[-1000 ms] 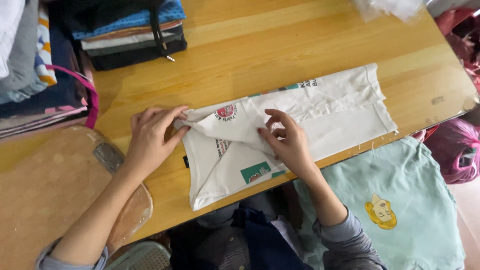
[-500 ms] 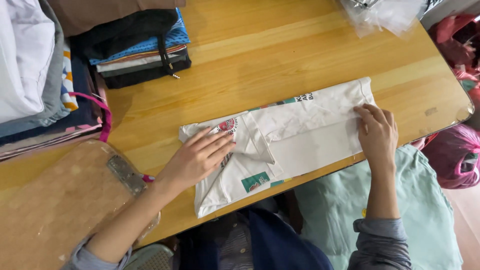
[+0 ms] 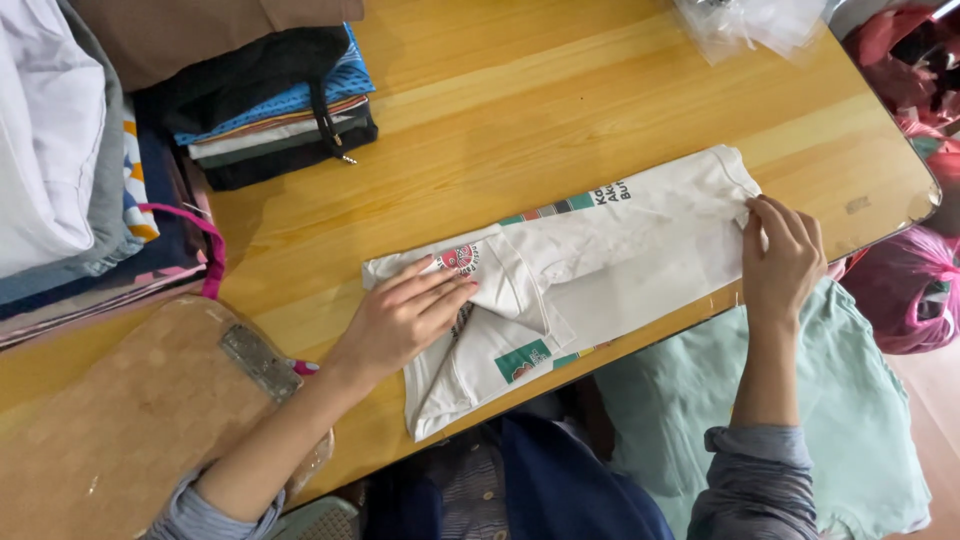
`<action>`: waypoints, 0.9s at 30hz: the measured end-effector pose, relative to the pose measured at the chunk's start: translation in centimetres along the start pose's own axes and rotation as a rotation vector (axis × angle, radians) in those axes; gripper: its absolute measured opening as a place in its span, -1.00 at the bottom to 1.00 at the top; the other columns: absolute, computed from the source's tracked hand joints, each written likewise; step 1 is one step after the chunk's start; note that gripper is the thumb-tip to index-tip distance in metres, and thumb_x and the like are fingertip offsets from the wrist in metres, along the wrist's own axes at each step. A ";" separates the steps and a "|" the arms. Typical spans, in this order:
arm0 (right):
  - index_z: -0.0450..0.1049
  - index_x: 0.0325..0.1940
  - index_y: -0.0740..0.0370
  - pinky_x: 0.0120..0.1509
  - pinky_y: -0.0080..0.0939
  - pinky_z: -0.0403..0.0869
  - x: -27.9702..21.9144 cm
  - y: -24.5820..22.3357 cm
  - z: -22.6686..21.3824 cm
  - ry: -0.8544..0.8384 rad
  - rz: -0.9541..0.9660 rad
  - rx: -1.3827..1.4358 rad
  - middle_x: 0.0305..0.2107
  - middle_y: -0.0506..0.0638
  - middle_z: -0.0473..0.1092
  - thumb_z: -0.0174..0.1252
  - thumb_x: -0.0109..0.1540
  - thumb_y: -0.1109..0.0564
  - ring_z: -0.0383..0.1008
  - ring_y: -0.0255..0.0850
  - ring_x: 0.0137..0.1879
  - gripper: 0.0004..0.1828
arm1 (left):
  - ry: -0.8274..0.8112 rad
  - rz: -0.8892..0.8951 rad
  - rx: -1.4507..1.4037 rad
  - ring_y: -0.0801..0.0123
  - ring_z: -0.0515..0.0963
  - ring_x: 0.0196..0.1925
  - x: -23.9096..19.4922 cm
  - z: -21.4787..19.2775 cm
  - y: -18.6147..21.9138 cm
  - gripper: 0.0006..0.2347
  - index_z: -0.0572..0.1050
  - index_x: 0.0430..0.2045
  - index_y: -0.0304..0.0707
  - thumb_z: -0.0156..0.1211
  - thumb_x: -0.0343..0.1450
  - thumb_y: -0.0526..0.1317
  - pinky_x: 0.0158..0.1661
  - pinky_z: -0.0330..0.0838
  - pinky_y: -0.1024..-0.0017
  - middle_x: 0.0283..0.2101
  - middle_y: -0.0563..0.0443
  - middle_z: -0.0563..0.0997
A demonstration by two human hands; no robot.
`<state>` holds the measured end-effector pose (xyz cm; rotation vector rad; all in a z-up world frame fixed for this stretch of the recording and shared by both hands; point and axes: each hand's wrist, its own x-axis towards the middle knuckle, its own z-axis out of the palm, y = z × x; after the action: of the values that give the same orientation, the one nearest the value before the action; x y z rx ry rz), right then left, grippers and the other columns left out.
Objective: The recorder is folding several items of clothing including t-shirts and pants on a table using a folding board.
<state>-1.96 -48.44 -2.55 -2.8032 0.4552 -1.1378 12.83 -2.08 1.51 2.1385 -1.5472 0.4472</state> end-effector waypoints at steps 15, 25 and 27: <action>0.63 0.05 0.15 0.33 0.01 0.30 -1.5 0.4 1.2 -0.111 0.096 -0.038 0.12 0.00 0.50 0.14 0.38 0.27 0.42 0.00 0.27 -0.78 | -0.047 -0.372 0.025 0.25 0.57 0.18 -3.4 -1.1 -3.7 -0.72 0.58 0.02 -0.18 0.20 0.43 -0.39 0.34 0.32 0.19 0.06 0.05 0.64; 0.63 0.05 0.14 0.32 -0.02 0.27 -1.7 0.7 1.8 -0.093 0.149 0.013 0.15 -0.06 0.53 0.17 0.39 0.22 0.42 -0.04 0.26 -0.81 | -0.065 -0.362 -0.037 0.37 0.55 0.11 -4.5 -2.6 -5.4 -0.91 0.68 -0.28 -0.03 0.31 0.41 -0.22 0.25 0.16 0.18 -0.09 0.21 0.69; 0.63 0.05 0.15 0.32 -0.01 0.27 -1.8 0.6 1.9 -0.086 0.153 0.006 0.15 -0.05 0.52 0.17 0.40 0.22 0.42 -0.04 0.26 -0.82 | -0.082 -0.350 -0.016 0.42 0.56 0.10 -4.1 -3.4 -5.1 -0.92 0.70 -0.35 -0.03 0.29 0.39 -0.25 0.26 0.15 0.16 -0.12 0.24 0.72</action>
<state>-2.04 -48.54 -5.20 -2.7439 0.6436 -0.9828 16.43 4.45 1.38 2.3765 -1.1741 0.2288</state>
